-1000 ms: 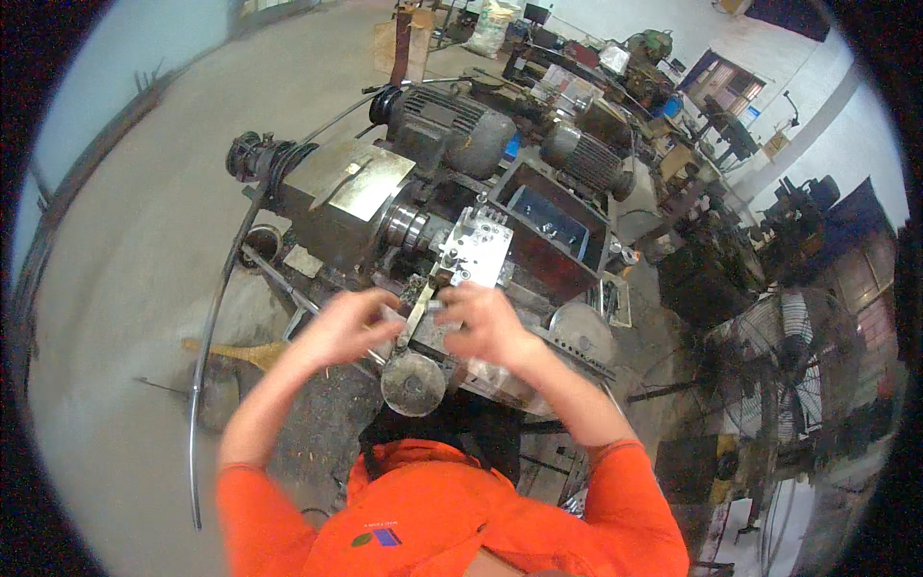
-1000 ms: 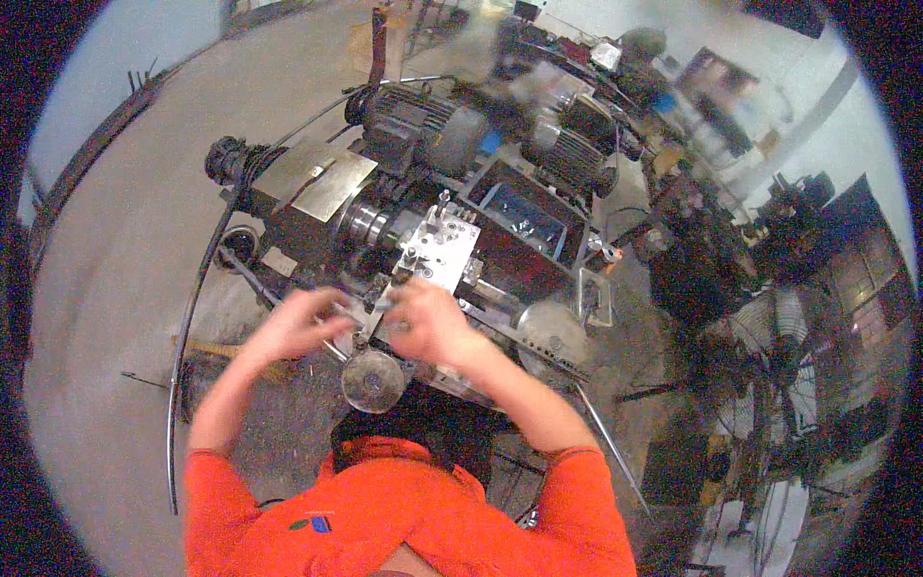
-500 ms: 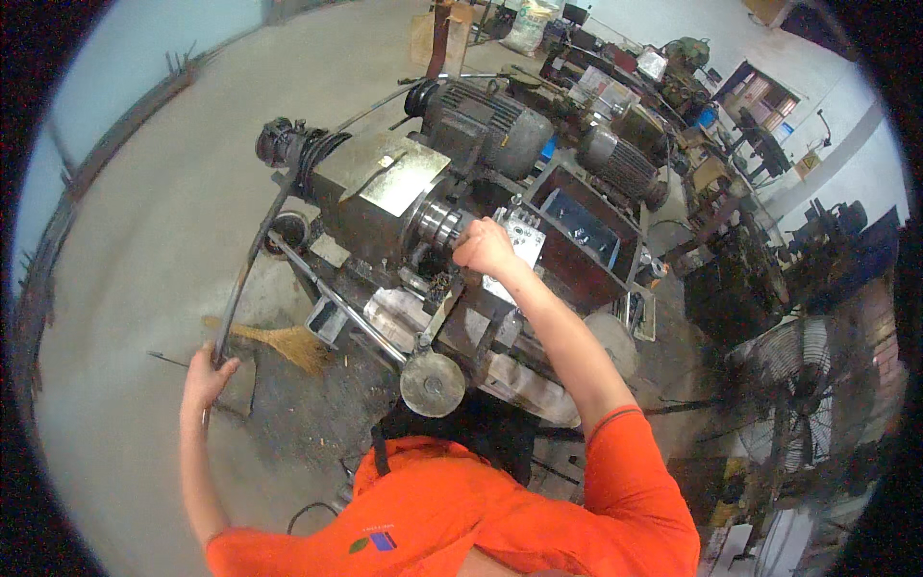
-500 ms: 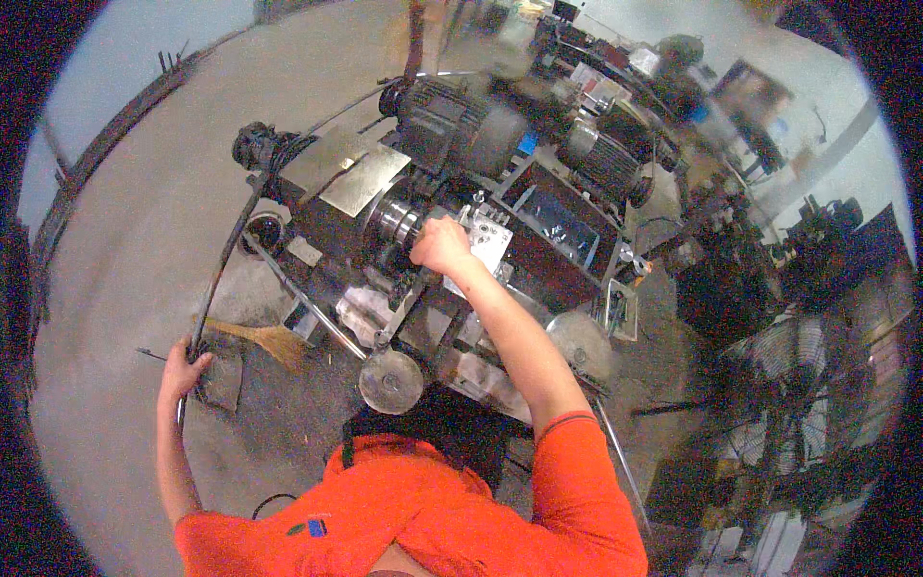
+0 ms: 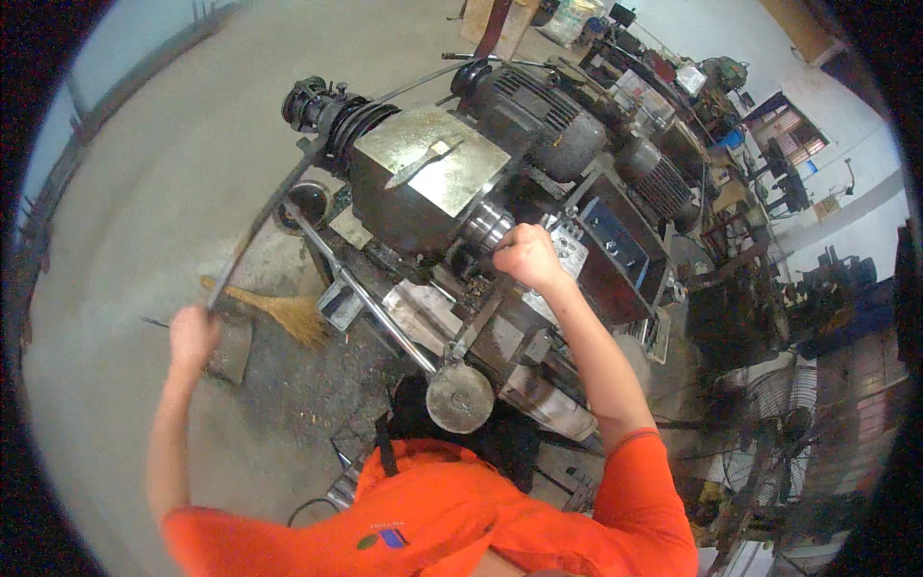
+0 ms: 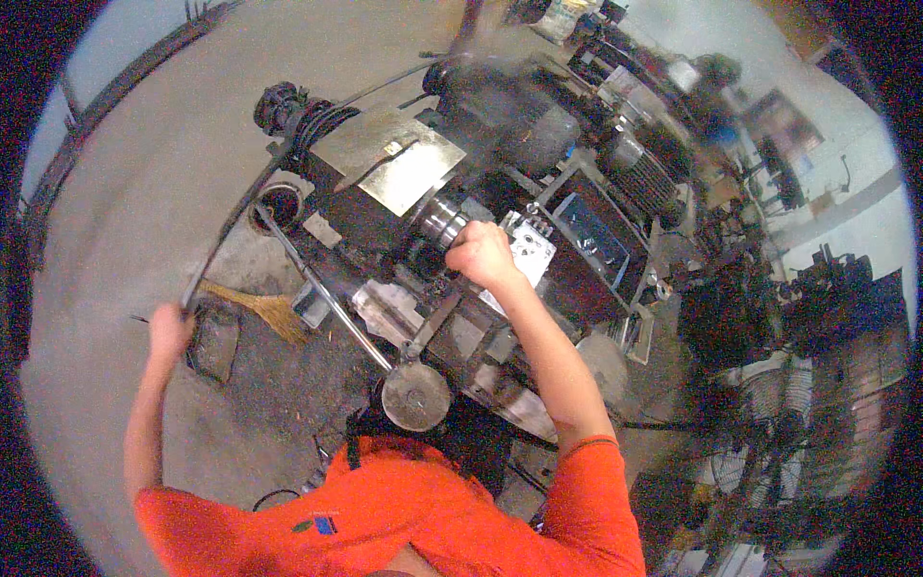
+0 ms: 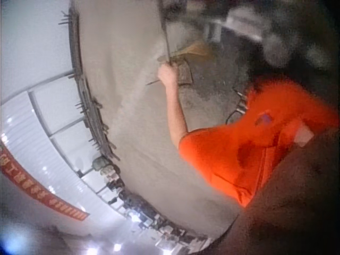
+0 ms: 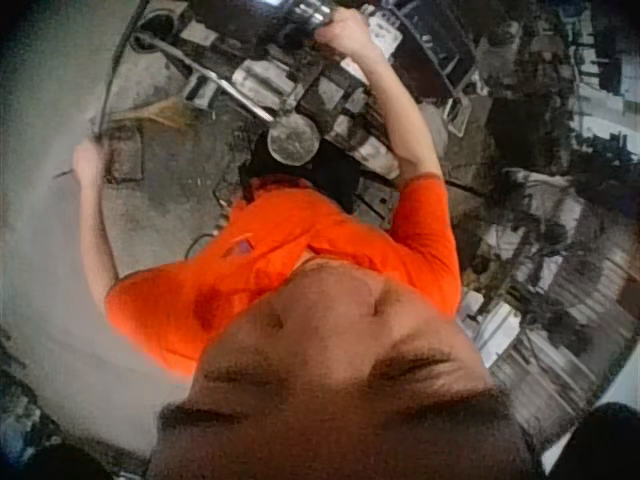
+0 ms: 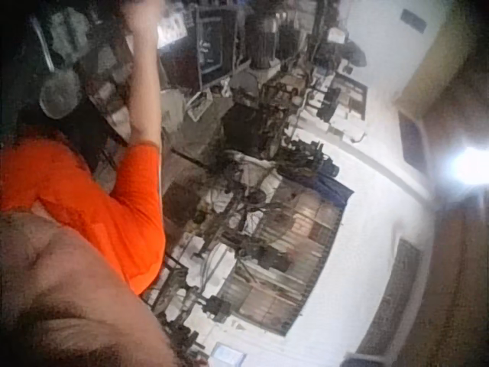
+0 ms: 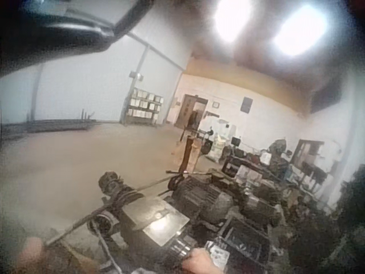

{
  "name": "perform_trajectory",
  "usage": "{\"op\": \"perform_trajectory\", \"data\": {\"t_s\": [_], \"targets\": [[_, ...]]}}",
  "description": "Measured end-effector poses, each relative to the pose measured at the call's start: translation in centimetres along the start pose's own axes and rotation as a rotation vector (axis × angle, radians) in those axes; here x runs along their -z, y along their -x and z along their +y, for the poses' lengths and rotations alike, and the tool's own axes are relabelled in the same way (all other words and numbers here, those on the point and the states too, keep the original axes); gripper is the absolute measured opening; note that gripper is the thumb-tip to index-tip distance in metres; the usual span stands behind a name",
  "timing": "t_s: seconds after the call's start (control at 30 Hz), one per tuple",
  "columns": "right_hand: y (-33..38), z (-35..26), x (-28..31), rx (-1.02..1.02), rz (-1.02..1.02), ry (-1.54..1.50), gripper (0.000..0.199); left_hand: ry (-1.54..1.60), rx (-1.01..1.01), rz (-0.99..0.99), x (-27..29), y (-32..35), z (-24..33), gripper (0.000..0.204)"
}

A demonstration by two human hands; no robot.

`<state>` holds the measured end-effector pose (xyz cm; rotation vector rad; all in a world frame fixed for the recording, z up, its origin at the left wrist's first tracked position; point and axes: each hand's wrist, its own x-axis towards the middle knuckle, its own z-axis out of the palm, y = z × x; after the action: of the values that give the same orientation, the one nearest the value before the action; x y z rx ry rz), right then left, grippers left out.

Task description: The person operates a metal turning machine, repeatedly inserting small metal parts into the chuck, engaging the machine, and removing the finished parts. The person places the processed parts into a perforated metal basket. The cycle repeats throughout the clip.

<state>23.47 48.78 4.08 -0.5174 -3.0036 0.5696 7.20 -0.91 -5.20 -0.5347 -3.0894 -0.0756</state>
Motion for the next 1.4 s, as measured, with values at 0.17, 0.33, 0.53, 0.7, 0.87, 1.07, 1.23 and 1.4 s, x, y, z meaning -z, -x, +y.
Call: {"op": "perform_trajectory", "data": {"t_s": [0.17, 0.33, 0.53, 0.7, 0.87, 1.07, 1.23, 1.4], "targets": [[-0.3, 0.9, -0.9, 0.028, 0.083, 0.011, 0.021, -0.354, -0.039, 0.184, 0.5, -11.3, -10.0, 0.018], [-0.4, 0.4, -0.8, 0.000, 0.116, 0.040, 0.022, -0.329, 0.008, 0.212, -0.6, -12.8, -10.5, 0.015], [1.2, 1.3, -0.9, 0.244, 0.240, 0.076, 0.014, 0.062, -0.128, 0.626, -1.3, -13.0, -4.2, 0.030], [7.5, 1.7, 1.5, 0.439, 0.543, -0.037, 0.028, 0.654, -0.031, 0.172, -12.3, -9.8, 6.5, 0.034], [18.7, 6.0, 4.2, 0.069, 0.467, -0.116, 0.031, 0.190, -0.414, -0.217, -19.8, -4.6, 15.4, 0.045], [32.2, 14.1, 3.8, -0.479, 0.496, -0.023, 0.036, -0.383, -0.565, -0.277, -16.7, -9.5, 15.6, 0.025], [43.0, 20.4, 0.1, -1.010, 0.406, 0.069, 0.044, -0.023, -0.444, -0.237, -14.5, -8.7, 14.3, 0.030], [58.7, 28.2, -6.8, -1.341, 0.161, 0.355, 0.019, 0.760, -0.207, -0.199, -12.7, -11.0, 11.6, 0.030]]}}
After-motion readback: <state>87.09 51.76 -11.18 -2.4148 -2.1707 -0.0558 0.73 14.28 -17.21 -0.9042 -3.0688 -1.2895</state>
